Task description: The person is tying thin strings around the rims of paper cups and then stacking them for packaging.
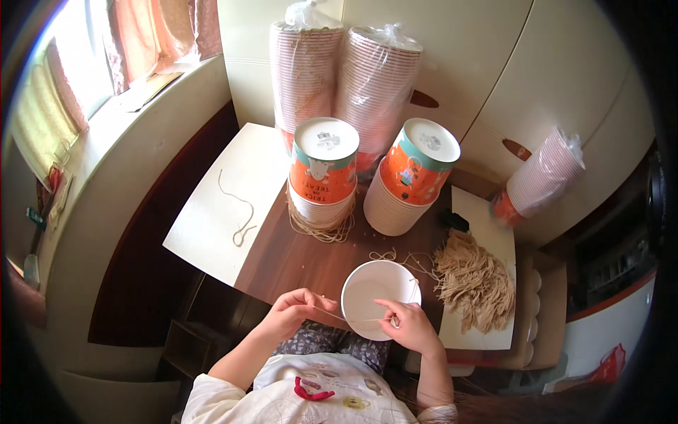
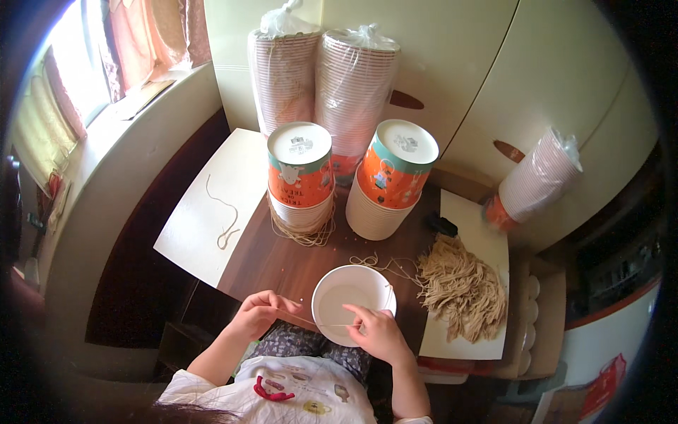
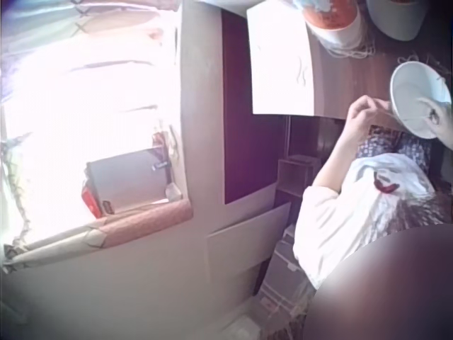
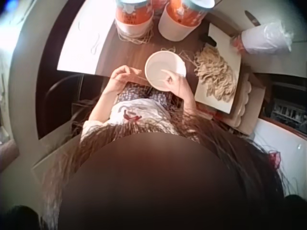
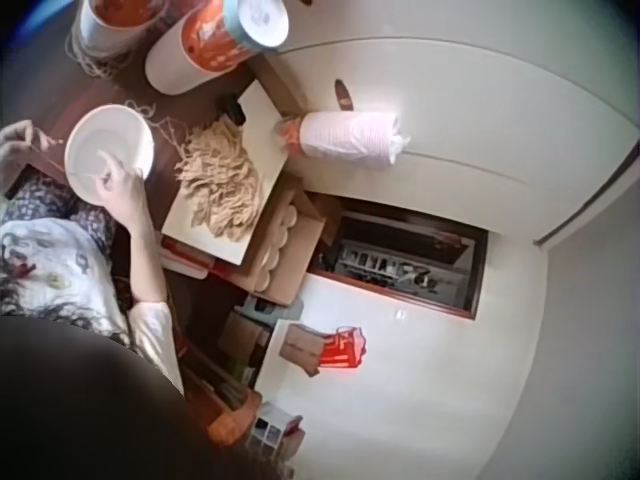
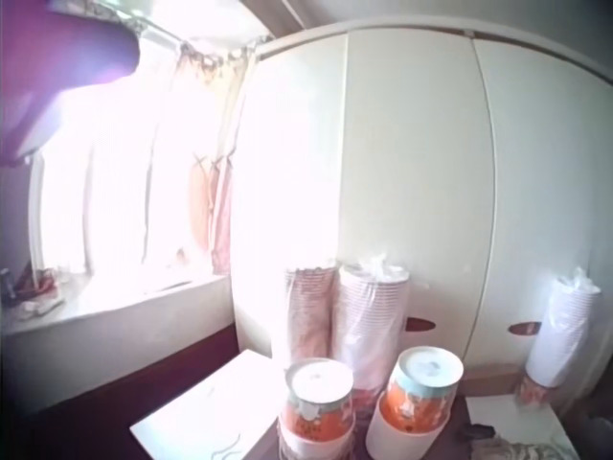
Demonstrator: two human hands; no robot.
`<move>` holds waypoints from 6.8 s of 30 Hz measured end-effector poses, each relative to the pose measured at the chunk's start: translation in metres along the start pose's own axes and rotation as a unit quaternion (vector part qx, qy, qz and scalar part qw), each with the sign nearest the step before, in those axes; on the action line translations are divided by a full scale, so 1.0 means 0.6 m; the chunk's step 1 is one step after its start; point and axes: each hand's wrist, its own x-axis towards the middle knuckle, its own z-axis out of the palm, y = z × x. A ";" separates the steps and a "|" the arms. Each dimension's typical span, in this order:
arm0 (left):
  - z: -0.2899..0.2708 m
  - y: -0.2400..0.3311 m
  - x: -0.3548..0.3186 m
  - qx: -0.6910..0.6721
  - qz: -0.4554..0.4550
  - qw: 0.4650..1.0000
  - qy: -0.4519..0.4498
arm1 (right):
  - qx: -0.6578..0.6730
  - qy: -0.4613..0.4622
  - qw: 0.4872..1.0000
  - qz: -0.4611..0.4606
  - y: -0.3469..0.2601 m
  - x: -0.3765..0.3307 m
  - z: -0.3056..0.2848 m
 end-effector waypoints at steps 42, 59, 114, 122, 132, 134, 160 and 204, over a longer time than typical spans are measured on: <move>0.034 -0.035 0.052 0.183 -0.187 0.964 -0.042 | 0.071 0.141 0.984 -0.085 0.002 0.014 0.063; 0.004 -0.042 0.039 0.252 -0.133 0.959 -0.007 | -0.117 0.177 0.967 -0.140 -0.057 -0.021 0.132; 0.027 -0.073 -0.001 0.540 0.213 0.807 0.105 | 0.132 0.190 0.973 -0.008 -0.028 0.021 0.121; 0.029 -0.079 -0.006 0.438 0.099 0.885 0.126 | 0.094 0.205 0.974 -0.021 -0.032 0.023 0.120; 0.025 -0.093 -0.006 0.300 0.049 0.940 0.151 | 0.070 0.199 0.977 -0.040 -0.034 0.021 0.116; 0.026 -0.091 -0.004 0.212 0.016 0.965 0.151 | 0.048 0.214 0.974 -0.065 -0.030 0.019 0.115; 0.026 -0.078 -0.001 0.044 -0.065 0.995 0.070 | 0.058 0.178 0.970 -0.153 -0.020 0.019 0.097; 0.053 -0.086 0.019 0.288 -0.068 0.948 0.117 | 0.173 0.104 0.979 -0.016 -0.007 0.008 0.077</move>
